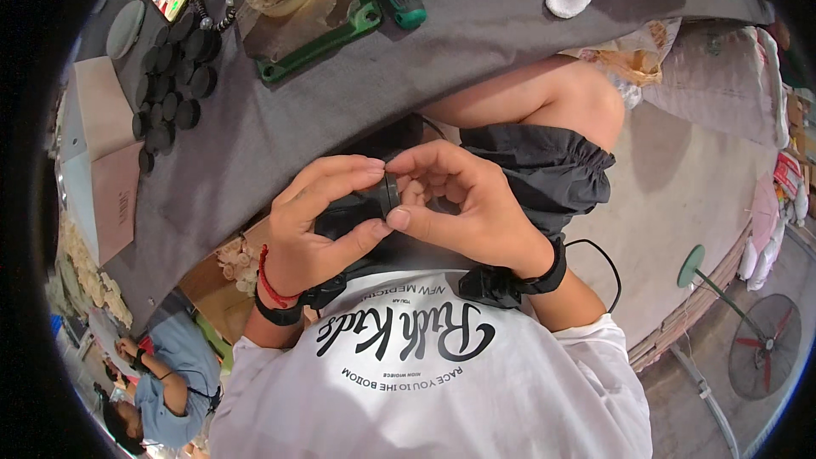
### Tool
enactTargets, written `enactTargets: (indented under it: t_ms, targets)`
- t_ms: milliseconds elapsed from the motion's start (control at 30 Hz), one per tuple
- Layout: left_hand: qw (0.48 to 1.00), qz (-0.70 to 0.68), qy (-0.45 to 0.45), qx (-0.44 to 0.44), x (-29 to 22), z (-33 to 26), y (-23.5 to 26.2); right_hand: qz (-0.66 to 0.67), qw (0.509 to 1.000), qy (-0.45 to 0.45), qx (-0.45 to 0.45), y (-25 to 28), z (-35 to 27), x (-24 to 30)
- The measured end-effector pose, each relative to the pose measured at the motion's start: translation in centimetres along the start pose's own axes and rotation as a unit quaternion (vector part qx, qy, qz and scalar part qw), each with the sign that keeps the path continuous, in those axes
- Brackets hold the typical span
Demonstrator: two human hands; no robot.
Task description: Assembling small black plastic circular components by inserting a seal and using a manual press to secure them.
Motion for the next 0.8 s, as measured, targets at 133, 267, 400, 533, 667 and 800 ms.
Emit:
enactTargets:
  t_ms: [133,267,400,533,667,800]
  targets:
    - [1.000,0.003,0.030,-0.009,-0.3,-0.1,-0.2,0.026,1.000,0.005,-0.006,-0.2,-0.3,0.2]
    - [0.992,-0.055,0.084,-0.075,0.1,-0.5,-0.6,-0.079,0.995,0.057,-0.035,0.0,-0.7,0.2]
    - [0.987,-0.085,0.097,-0.100,0.4,-0.5,-0.4,-0.316,0.928,0.197,0.006,1.3,-0.3,0.4]
    - [0.984,-0.097,0.109,-0.103,0.6,-0.4,-0.3,-0.275,0.948,0.159,-0.033,0.9,-0.3,0.0]
    - [0.984,-0.100,0.107,-0.101,0.5,-0.3,-0.4,-0.271,0.948,0.160,-0.047,0.6,0.0,0.1]
    - [0.982,-0.108,0.115,-0.105,0.5,-0.5,-0.3,-0.278,0.944,0.167,-0.057,0.4,0.1,0.2]
Point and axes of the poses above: each hand's wrist, its own z-axis towards the middle knuckle, its own y-axis out of the back of the hand, x = y × z, the point moved 2 cm from there along z, towards the middle knuckle, and after that the axes turned 13 degrees about -y, right-handed, at the moved point
